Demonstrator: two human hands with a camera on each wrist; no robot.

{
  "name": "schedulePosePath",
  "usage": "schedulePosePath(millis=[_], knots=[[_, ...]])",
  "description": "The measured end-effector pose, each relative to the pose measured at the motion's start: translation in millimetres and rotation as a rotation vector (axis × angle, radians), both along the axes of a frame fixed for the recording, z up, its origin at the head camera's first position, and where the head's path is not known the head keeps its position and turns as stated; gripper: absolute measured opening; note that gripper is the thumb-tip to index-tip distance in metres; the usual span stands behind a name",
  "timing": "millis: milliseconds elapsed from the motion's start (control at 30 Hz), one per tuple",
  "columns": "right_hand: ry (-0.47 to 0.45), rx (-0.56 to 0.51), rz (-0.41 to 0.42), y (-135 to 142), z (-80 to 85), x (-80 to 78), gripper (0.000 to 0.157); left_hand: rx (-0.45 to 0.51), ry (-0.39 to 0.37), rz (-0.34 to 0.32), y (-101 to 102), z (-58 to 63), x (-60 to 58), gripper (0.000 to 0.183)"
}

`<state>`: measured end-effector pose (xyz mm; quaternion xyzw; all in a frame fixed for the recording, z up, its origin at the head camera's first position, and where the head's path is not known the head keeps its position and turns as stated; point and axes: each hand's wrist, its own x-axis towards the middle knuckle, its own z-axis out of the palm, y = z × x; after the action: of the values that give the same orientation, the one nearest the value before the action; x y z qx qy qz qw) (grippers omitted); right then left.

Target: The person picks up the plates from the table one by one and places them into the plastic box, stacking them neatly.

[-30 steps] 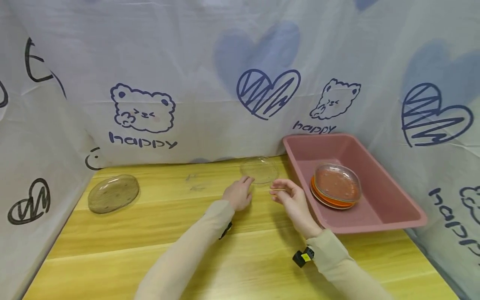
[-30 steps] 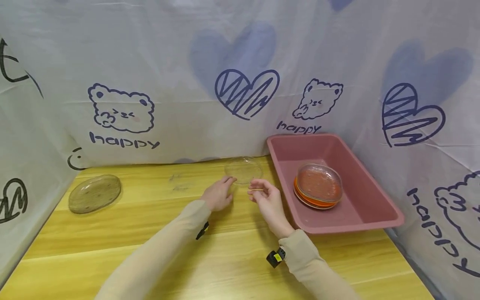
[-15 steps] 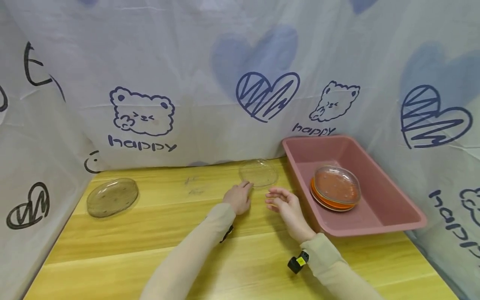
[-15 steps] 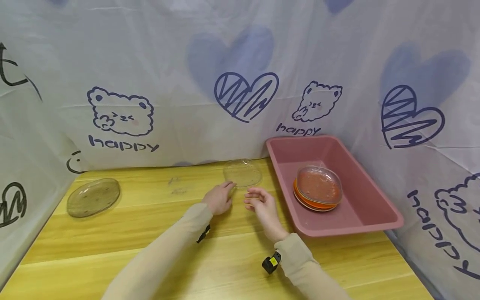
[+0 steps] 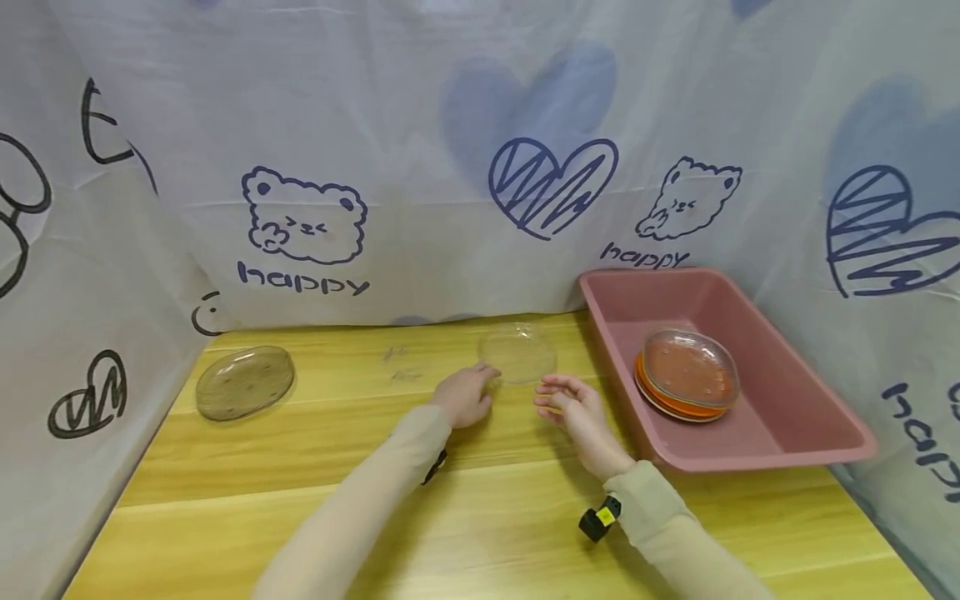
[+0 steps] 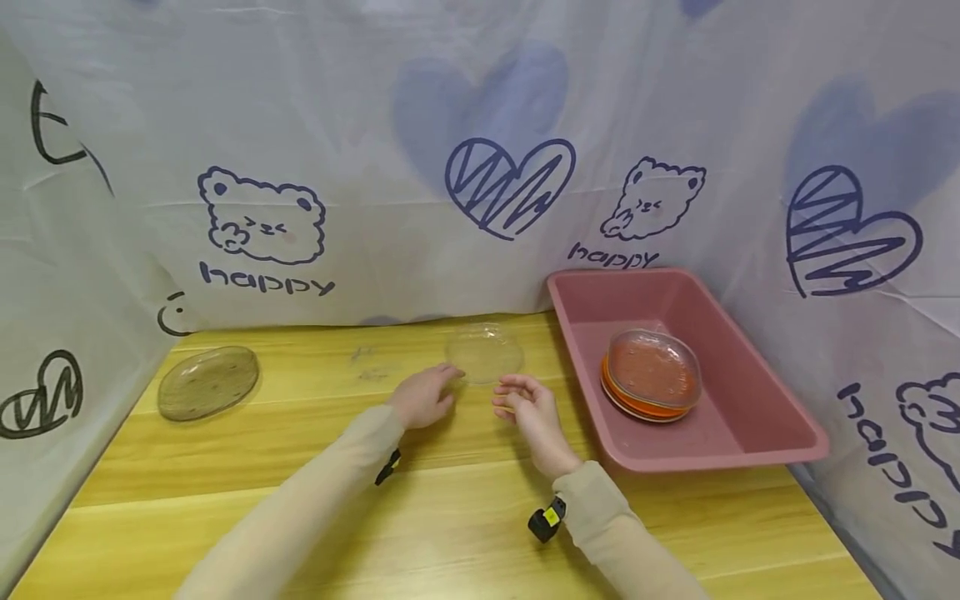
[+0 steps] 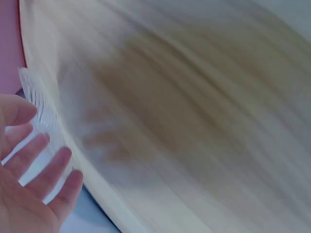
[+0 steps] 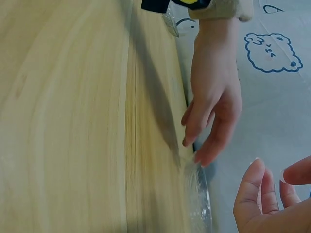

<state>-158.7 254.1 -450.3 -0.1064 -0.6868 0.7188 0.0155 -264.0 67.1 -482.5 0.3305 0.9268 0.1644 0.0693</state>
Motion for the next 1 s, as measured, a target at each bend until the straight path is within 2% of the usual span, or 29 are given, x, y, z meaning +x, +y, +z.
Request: schedulePosePath(millis=[200, 400, 567, 667, 833, 1000], knots=[[-0.006, -0.003, 0.020, -7, 1.9, -3.1, 0.033, 0.056, -0.039, -0.057, -24, 8.1, 7.5, 0.035], [0.015, -0.022, 0.048, -18, 5.4, -8.0, 0.032, 0.088, -0.070, -0.072, -44, 16.0, 11.5, 0.024], [0.021, -0.024, 0.061, -27, 7.3, -12.8, 0.032, 0.076, -0.024, -0.056, -54, 19.7, 12.3, 0.022], [0.037, 0.012, 0.064, -30, 7.8, -16.8, 0.033, 0.097, 0.014, 0.018, -56, 19.7, 11.9, 0.024], [0.117, 0.158, 0.029, -28, 7.1, -23.1, 0.033, 0.203, 0.055, 0.227, -57, 18.9, 10.8, 0.028], [0.208, 0.403, -0.004, -23, 3.8, -27.0, 0.035, 0.261, -0.014, 0.427, -56, 15.9, 8.2, 0.053]])
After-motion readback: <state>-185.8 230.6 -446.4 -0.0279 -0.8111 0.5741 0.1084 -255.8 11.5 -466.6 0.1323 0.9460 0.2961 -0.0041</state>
